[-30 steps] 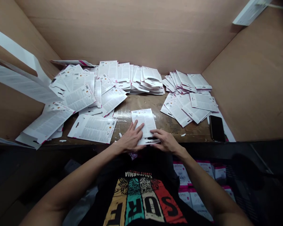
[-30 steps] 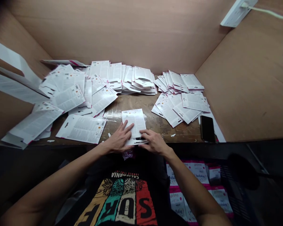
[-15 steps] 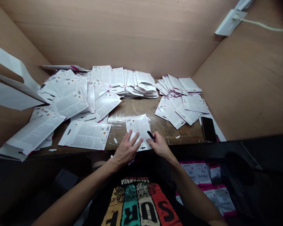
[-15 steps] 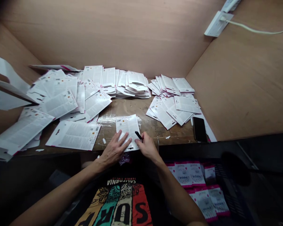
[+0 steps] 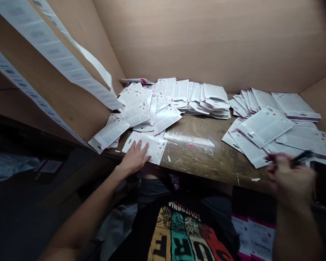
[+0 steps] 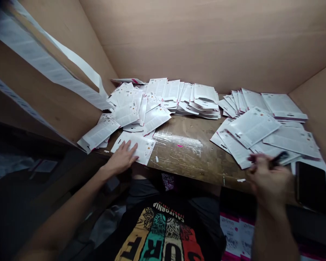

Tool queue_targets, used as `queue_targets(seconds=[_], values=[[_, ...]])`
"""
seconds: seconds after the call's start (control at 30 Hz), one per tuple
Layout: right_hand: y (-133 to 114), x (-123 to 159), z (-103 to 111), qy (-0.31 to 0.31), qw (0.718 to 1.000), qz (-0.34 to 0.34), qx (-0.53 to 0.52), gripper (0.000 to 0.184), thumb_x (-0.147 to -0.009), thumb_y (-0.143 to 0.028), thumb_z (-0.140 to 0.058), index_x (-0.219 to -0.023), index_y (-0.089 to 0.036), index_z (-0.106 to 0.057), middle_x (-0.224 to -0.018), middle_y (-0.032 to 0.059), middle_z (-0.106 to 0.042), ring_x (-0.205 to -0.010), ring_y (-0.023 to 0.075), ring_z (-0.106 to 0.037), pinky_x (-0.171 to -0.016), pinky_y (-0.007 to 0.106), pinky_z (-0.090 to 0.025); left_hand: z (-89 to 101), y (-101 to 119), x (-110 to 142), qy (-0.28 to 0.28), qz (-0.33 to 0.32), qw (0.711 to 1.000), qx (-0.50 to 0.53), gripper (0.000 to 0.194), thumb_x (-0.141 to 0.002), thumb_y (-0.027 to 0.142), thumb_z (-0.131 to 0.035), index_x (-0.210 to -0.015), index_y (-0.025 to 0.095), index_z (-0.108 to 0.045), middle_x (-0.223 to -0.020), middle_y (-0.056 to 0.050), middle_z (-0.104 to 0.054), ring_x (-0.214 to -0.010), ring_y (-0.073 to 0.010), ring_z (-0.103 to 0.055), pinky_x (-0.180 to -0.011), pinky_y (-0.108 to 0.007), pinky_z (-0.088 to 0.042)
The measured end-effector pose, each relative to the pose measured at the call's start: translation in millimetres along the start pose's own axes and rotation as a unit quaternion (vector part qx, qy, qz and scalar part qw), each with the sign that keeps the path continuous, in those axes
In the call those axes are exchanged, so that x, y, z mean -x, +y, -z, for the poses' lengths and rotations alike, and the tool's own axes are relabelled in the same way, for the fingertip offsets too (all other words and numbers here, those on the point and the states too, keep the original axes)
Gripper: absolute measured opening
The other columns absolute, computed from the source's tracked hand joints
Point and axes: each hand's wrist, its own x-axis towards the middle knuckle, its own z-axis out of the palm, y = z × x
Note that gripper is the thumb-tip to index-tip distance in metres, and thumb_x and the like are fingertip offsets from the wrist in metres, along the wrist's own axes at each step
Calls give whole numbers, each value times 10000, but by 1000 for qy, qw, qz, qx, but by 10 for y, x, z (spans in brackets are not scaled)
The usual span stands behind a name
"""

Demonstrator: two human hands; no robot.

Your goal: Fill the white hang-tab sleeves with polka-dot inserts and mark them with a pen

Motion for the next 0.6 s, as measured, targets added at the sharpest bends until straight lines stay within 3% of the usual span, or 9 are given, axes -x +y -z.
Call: queue_targets(seconds=[0.07, 0.17, 0.2, 0.27, 0.33, 0.47, 0.53, 0.6], values=[[48, 331, -375, -108, 991, -48, -63, 438, -786, -664, -801, -909, -255, -701, -875, 108, -702, -549, 159, -506, -441, 303, -338, -54, 240, 49, -30, 1, 1000, -1, 641, -1061, 491, -547, -1606, 165, -462, -1488, -263, -557, -1296, -452, -598, -1006, -579, -537], [113, 714, -987, -311, 949, -57, -12, 582, -824, -713, -733, -1059, -180, -723, -867, 98, -741, -467, 120, -498, -410, 270, -368, -100, 733, -83, -45, -69, 996, 35, 547, -1078, 439, -520, -1534, 138, -526, -1289, -206, -651, -1093, -335, -676, -940, -460, -567], [129, 768, -1142, -346, 937, -52, 10, 606, -859, -701, -695, -1137, -163, -717, -866, 95, -748, -453, 117, -493, -413, 269, -375, -116, 864, -183, -33, -111, 992, 49, 528, -1065, 440, -553, -1507, 151, -550, -1304, -191, -646, -1143, -329, -657, -988, -453, -550], [160, 759, -1340, -359, 932, -28, 43, 599, -907, -637, -643, -1228, -135, -699, -854, 91, -750, -492, 138, -541, -466, 279, -431, -162, 1053, -425, 10, -201, 977, 71, 531, -1033, 457, -618, -1493, 197, -563, -1466, -174, -574, -1349, -342, -544, -1126, -469, -472], [198, 658, -1390, -333, 940, 14, 67, 525, -914, -558, -624, -1192, -121, -717, -856, 95, -748, -613, 178, -623, -579, 301, -504, -216, 1189, -659, 48, -239, 966, 88, 544, -1029, 476, -622, -1511, 234, -548, -1614, -141, -461, -1454, -352, -431, -1191, -498, -407], [306, 521, -1243, -306, 937, 90, 144, 388, -914, -426, -591, -1091, -127, -764, -906, 110, -762, -794, 230, -689, -737, 331, -542, -273, 1450, -894, 68, -161, 979, 102, 526, -1042, 507, -577, -1480, 217, -566, -1491, -145, -547, -1275, -363, -497, -1043, -494, -495], [375, 546, -1153, -312, 928, 99, 177, 368, -931, -400, -574, -1096, -132, -764, -897, 103, -761, -767, 225, -697, -710, 314, -535, -272, 1558, -905, 70, -166, 978, 108, 454, -1045, 451, -583, -1412, 185, -605, -1379, -156, -585, -1216, -344, -505, -1017, -467, -504], [444, 596, -1091, -330, 923, 77, 180, 382, -961, -414, -552, -1149, -141, -743, -836, 70, -738, -629, 191, -670, -611, 284, -510, -275, 1630, -889, 59, -220, 965, 127, 307, -1065, 338, -541, -1305, 187, -660, -1292, -142, -603, -1172, -304, -516, -1016, -432, -503]])
